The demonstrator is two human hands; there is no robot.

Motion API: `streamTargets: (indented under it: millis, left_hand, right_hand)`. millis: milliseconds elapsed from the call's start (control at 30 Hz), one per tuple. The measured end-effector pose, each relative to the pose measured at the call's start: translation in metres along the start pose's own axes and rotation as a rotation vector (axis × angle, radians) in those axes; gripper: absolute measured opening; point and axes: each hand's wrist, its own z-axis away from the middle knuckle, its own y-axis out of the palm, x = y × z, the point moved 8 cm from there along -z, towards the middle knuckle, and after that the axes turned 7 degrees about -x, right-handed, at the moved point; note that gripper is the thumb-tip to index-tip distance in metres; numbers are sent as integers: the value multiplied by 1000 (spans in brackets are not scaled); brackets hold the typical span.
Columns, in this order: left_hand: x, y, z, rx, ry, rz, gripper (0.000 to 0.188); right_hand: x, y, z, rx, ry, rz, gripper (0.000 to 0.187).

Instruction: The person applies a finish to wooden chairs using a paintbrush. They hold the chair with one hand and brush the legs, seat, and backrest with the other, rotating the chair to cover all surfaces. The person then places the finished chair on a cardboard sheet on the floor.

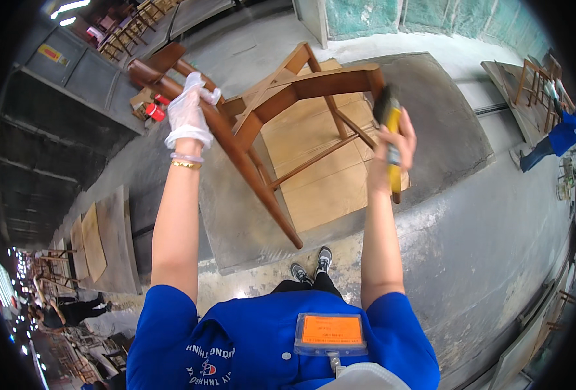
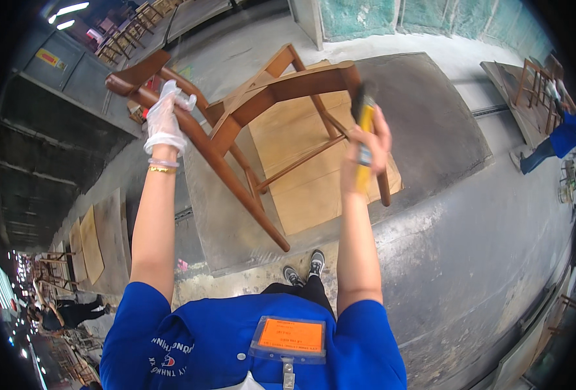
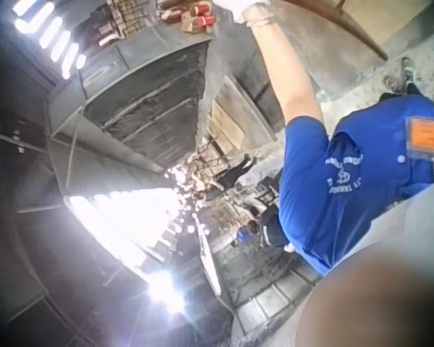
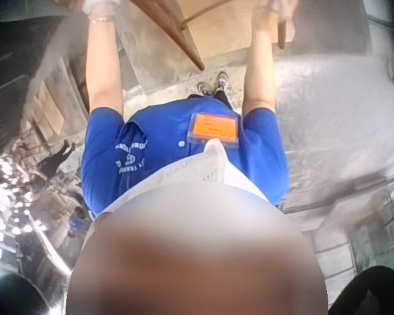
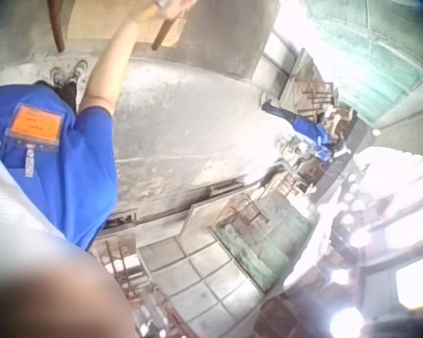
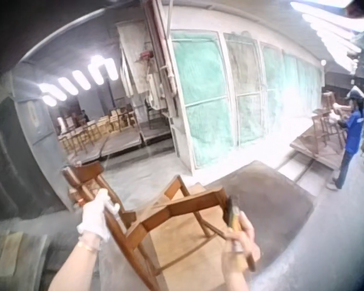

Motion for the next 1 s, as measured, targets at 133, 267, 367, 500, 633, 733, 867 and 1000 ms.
streamTargets:
  millis: [133,267,367,500,633,733,867,1000]
  left_hand:
    - [3,-3,-1,-21,7,-25,35]
    - [12,-2,2,31,-117,31,37]
    - [2,3,7,116,2,-28,39]
    - [3,1,10,77,-75,10,40]
    - [2,5,12,83,-123,98,35]
    - [5,4,13,46,-156,112,34]
    - [7,1,6,72,-166,27,29]
    - [13,-2,-12,83,-282,203,34]
  right_hand:
    - [38,104,37,164,-408,185,12]
    - [48,168,111,744,72,-196,18]
    - [82,158,122,833,-16,-491,12]
    - [65,109,48,390,-2,-439,15]
    - [68,78,4,15,-460,172,16]
    - [60,102,23,18,-373,361,11]
    - [57,169,96,557,35,-250,8]
    - [59,173,116,870,263,-774,24]
